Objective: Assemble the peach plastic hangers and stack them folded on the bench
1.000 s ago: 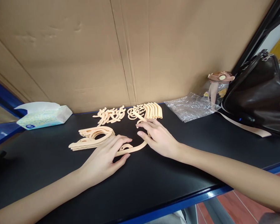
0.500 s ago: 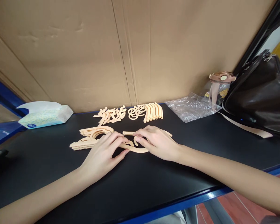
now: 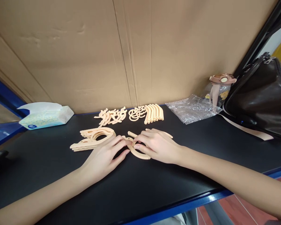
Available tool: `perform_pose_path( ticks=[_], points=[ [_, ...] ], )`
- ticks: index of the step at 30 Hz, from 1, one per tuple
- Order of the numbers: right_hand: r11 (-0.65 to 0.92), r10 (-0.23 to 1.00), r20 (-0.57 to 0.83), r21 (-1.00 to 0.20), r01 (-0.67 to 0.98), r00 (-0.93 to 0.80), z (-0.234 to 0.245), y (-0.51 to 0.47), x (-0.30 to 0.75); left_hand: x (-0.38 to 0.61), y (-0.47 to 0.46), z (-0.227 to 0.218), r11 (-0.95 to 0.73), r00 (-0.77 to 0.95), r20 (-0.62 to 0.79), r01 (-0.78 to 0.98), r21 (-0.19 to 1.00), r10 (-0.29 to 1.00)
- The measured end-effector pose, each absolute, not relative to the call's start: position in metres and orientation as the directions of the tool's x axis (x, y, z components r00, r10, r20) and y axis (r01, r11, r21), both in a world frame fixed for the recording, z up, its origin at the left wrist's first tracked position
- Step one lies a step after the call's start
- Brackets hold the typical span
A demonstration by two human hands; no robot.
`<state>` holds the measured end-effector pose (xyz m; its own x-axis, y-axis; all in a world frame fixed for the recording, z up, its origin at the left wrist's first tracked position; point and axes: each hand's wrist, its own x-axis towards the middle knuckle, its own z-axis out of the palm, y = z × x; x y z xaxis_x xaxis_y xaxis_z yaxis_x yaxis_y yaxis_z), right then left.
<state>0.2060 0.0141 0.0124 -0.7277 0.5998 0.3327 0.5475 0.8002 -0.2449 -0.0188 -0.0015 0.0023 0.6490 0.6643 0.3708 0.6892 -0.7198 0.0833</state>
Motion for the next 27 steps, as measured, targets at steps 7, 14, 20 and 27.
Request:
perform_pose_path(
  ticks=[7, 14, 20, 27],
  points=[
    [0.808, 0.589, 0.344, -0.271, 0.524, -0.731, 0.011, 0.012, 0.207, -0.019, -0.003, 0.004, -0.678, 0.617, 0.329, 0.727, 0.111, 0.715],
    [0.883, 0.468, 0.318, -0.198, 0.425, -0.825, 0.01, 0.012, 0.208, -0.021, -0.001, -0.001, -0.692, 0.597, 0.364, 0.679, 0.246, 0.715],
    [0.841, 0.535, 0.355, -0.134, 0.524, -0.767, 0.007, 0.016, 0.208, -0.023, 0.003, -0.006, -0.627, 0.503, 0.377, 0.652, 0.425, 0.778],
    [0.839, 0.538, 0.33, -0.117, 0.532, -0.776, 0.007, 0.02, 0.209, -0.019, -0.005, 0.001, -0.755, 0.636, 0.42, 0.611, 0.237, 0.647]
  ],
)
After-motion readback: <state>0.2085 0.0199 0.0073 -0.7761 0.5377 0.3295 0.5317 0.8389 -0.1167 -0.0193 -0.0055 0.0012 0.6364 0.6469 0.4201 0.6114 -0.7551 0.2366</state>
